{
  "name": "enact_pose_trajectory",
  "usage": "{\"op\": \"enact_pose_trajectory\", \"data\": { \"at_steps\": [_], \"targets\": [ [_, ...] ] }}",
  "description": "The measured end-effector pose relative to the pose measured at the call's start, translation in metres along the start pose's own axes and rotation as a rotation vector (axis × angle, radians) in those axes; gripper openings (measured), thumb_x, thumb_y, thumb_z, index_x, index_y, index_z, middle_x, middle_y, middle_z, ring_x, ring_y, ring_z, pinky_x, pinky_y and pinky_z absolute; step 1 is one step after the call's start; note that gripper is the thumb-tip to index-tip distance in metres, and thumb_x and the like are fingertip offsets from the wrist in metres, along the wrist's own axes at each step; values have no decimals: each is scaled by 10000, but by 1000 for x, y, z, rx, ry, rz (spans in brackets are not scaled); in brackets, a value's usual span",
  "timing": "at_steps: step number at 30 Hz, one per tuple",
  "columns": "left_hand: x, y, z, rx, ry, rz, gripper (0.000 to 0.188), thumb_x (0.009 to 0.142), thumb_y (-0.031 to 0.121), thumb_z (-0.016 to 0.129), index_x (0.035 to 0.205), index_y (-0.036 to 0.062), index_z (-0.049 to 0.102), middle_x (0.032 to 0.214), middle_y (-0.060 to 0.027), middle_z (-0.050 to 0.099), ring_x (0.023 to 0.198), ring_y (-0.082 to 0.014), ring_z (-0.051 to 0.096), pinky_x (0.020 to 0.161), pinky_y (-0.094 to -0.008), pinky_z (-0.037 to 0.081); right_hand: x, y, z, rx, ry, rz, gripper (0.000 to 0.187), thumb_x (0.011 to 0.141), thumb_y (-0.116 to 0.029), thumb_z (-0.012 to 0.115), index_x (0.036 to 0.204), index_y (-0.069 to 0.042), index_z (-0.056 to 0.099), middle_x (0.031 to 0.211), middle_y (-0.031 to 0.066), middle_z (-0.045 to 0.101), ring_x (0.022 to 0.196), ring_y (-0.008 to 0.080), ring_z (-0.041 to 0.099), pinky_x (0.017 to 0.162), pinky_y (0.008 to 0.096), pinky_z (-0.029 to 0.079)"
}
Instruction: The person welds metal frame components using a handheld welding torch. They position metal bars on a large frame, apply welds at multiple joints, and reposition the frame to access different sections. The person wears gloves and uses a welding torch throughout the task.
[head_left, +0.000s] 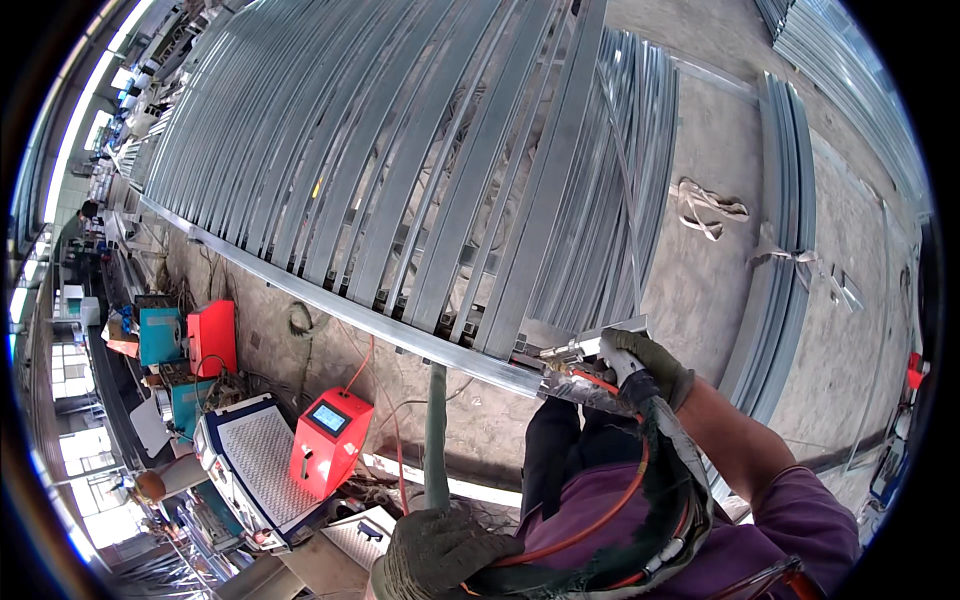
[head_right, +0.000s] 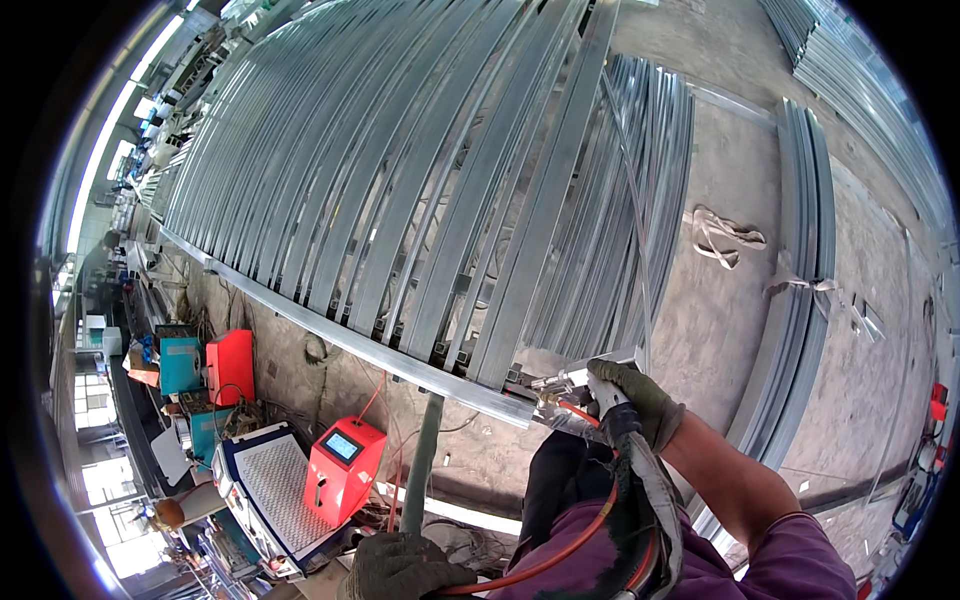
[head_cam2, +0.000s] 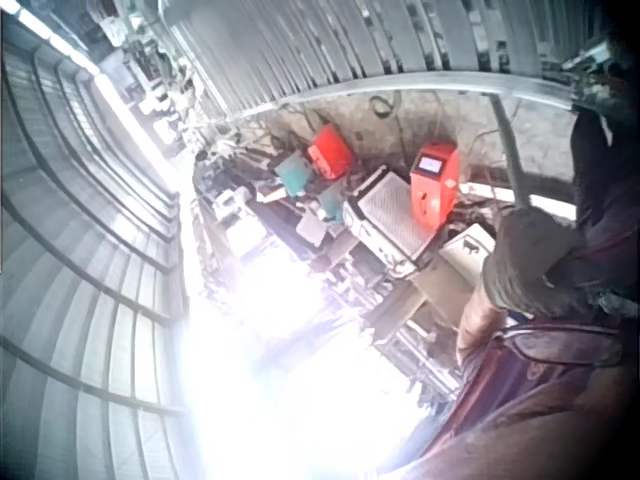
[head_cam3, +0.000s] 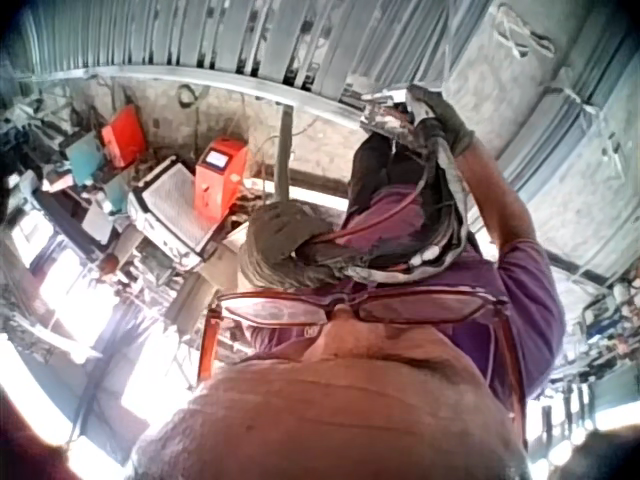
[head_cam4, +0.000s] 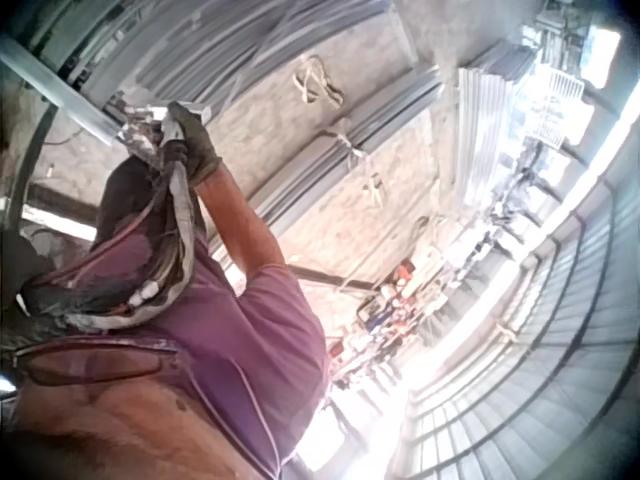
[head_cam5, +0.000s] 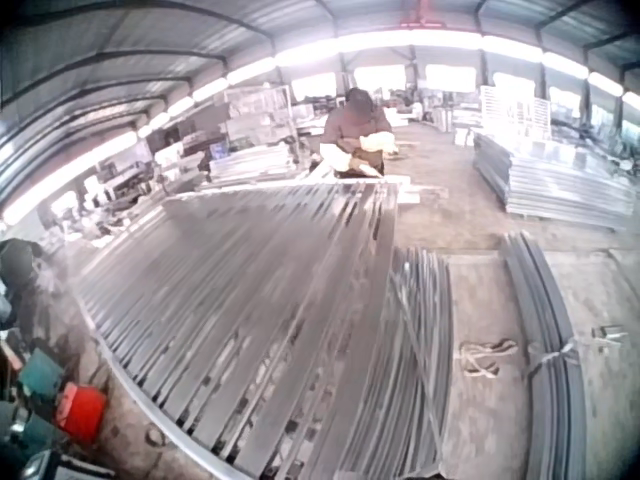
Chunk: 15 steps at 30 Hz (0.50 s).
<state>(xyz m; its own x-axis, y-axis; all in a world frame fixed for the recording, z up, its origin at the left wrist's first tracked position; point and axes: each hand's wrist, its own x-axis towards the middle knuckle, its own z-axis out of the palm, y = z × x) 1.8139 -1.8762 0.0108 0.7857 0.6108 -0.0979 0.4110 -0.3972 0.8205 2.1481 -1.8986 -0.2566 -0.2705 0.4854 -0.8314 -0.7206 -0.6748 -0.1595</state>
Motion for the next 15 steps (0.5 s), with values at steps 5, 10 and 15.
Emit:
{"op": "enact_pose_trajectory", "data": {
  "at_steps": [5,10,15],
  "targets": [
    [11,-4,4,-1,15,49,654,777,659,842,993,45,783,678,-65,622,603,-270,642,579,-403,471,16,10,3,26,107,71,349,1034,-374,726,1104,-42,646,828,114,730,540,214,703,390,379,597],
    [18,-11,10,-35,28,79,673,782,658,841,1010,29,777,682,-67,634,585,-273,639,561,-393,465,19,12,3,35,51,137,421,1002,-413,764,1128,-33,632,845,106,705,598,208,705,407,424,592],
    [23,-17,6,-98,-45,72,668,772,643,856,1000,21,770,721,-82,676,608,-280,667,557,-399,484,24,10,2,77,63,180,335,1021,-374,747,1112,-77,624,894,116,733,612,226,725,402,411,602]
  ]
}}
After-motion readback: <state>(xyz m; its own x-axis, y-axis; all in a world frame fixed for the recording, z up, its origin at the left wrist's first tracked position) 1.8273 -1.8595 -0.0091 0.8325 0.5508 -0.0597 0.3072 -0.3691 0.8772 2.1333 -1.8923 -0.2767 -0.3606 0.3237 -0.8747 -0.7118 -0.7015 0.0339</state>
